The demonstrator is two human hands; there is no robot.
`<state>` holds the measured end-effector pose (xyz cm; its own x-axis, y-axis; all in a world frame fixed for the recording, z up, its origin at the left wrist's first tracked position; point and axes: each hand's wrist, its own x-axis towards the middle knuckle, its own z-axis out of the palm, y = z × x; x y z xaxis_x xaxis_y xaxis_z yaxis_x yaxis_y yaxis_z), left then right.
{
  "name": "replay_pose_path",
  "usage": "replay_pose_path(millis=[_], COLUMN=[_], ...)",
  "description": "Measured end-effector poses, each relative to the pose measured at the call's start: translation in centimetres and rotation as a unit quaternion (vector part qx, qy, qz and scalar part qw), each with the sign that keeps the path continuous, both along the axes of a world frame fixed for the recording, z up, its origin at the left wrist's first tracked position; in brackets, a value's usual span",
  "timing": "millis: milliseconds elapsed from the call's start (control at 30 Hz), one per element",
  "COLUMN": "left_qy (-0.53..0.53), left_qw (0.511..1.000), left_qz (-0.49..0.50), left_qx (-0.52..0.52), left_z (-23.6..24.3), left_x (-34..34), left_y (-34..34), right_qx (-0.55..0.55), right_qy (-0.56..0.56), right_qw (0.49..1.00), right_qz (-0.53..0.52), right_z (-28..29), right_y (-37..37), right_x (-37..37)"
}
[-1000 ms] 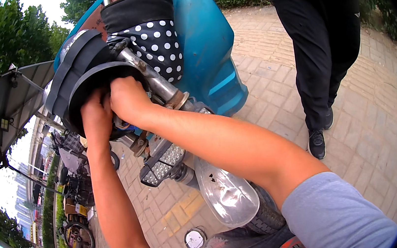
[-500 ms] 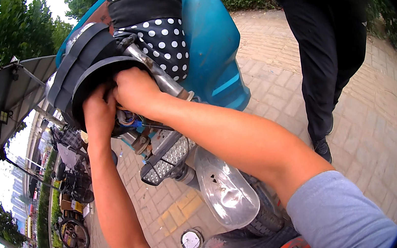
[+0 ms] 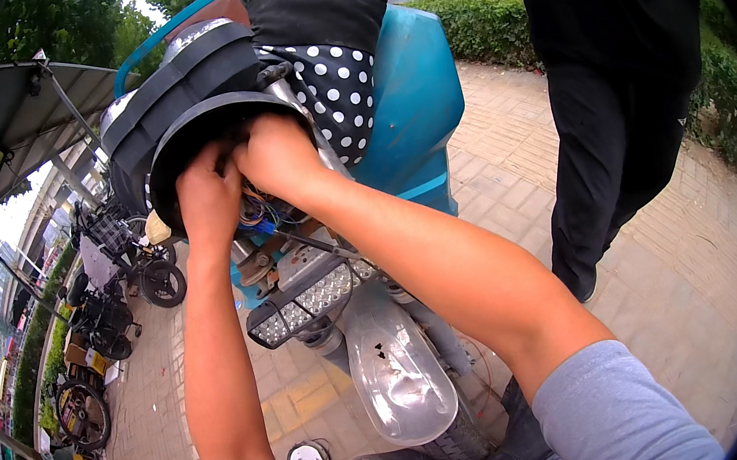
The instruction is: The person repairs an electric scooter by removing the front cover, using pliers to strip and connect wires, and testing the circuit with a multimeter. The person then reassembles the handlebar components using a screwdriver.
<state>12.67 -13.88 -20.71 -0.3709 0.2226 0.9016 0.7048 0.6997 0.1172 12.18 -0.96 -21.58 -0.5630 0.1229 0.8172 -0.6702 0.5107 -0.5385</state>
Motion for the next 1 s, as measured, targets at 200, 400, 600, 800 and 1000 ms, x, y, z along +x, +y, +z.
replay_pose_path(millis=[200, 400, 600, 800, 1000], left_qy=[0.020, 0.046, 0.048, 0.057, 0.061], left_qw=[1.000, 0.999, 0.999, 0.998, 0.998], left_qz=[0.001, -0.006, -0.003, -0.016, -0.023], left_qx=[-0.006, -0.012, -0.021, -0.016, -0.010], left_z=[-0.1, -0.1, -0.1, -0.2, -0.3], left_x=[-0.2, -0.2, -0.2, -0.2, -0.1], left_y=[-0.2, 0.0, -0.1, -0.2, -0.2], right_qx=[0.020, 0.012, 0.013, 0.037, 0.045], right_qy=[0.034, 0.014, 0.011, 0.017, -0.068], right_qw=[0.999, 0.999, 1.000, 0.999, 0.996], right_qz=[0.007, 0.031, 0.006, -0.023, -0.029], right_z=[-0.2, -0.1, 0.1, 0.1, 0.6], right_y=[0.3, 0.5, 0.3, 0.0, -0.3], right_x=[0.2, 1.2, 1.1, 0.6, 0.2])
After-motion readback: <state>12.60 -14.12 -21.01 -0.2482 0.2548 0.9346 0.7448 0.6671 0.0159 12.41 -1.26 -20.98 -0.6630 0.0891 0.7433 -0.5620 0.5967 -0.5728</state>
